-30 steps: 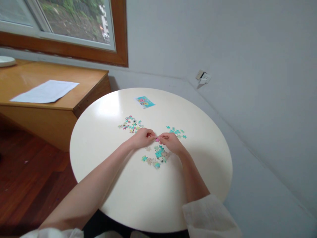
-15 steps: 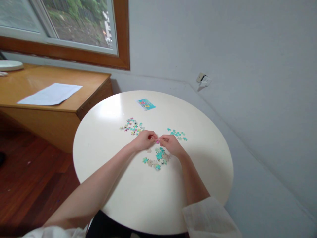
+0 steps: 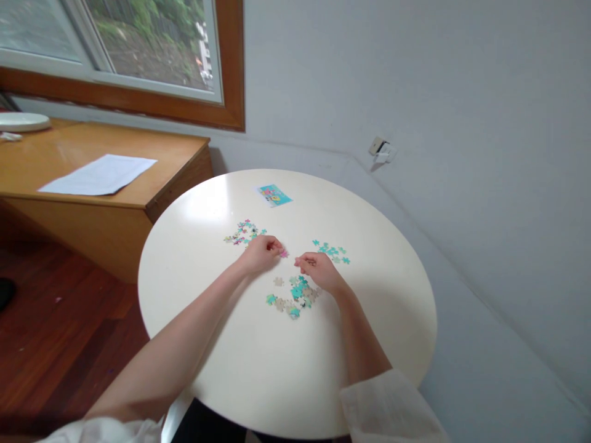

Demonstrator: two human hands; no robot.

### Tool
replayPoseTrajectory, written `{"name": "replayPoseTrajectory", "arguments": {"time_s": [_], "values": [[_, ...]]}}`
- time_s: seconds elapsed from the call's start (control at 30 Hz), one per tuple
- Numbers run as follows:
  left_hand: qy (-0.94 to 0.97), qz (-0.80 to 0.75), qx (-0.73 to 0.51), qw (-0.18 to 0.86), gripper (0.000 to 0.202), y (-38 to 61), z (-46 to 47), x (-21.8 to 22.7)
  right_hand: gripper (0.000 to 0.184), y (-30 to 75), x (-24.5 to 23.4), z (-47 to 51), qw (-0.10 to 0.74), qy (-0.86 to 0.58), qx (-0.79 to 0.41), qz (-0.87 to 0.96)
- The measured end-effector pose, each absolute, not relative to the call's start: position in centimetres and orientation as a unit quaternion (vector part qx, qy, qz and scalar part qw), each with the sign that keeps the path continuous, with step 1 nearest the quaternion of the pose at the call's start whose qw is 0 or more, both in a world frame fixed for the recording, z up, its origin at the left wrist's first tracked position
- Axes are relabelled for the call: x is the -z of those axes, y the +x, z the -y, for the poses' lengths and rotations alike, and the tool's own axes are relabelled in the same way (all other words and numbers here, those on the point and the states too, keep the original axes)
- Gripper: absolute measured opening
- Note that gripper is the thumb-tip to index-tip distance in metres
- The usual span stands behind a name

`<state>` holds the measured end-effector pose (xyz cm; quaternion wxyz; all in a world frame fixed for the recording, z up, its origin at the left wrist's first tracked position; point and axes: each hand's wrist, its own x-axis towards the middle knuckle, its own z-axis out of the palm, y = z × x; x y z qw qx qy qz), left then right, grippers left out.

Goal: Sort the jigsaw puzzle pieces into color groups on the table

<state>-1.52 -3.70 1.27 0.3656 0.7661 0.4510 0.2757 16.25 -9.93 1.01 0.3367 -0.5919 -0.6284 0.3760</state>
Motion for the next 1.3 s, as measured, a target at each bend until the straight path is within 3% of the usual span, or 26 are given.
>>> {"name": "replayPoseTrajectory", "arguments": {"time_s": [0.43,1.3], "values": [[0.771,-0.566,-0.180,0.231,0.016,-2.9,3.4,-2.5,0.021,17.1,-2.2,10.7,0.223,-0.518,-0.381,0.733],[0.762,-0.589,-0.180,0.200,0.016,-3.5,3.1,-2.1,0.015,16.9,-2.1,10.7,0.224,-0.526,-0.372,0.731]]}}
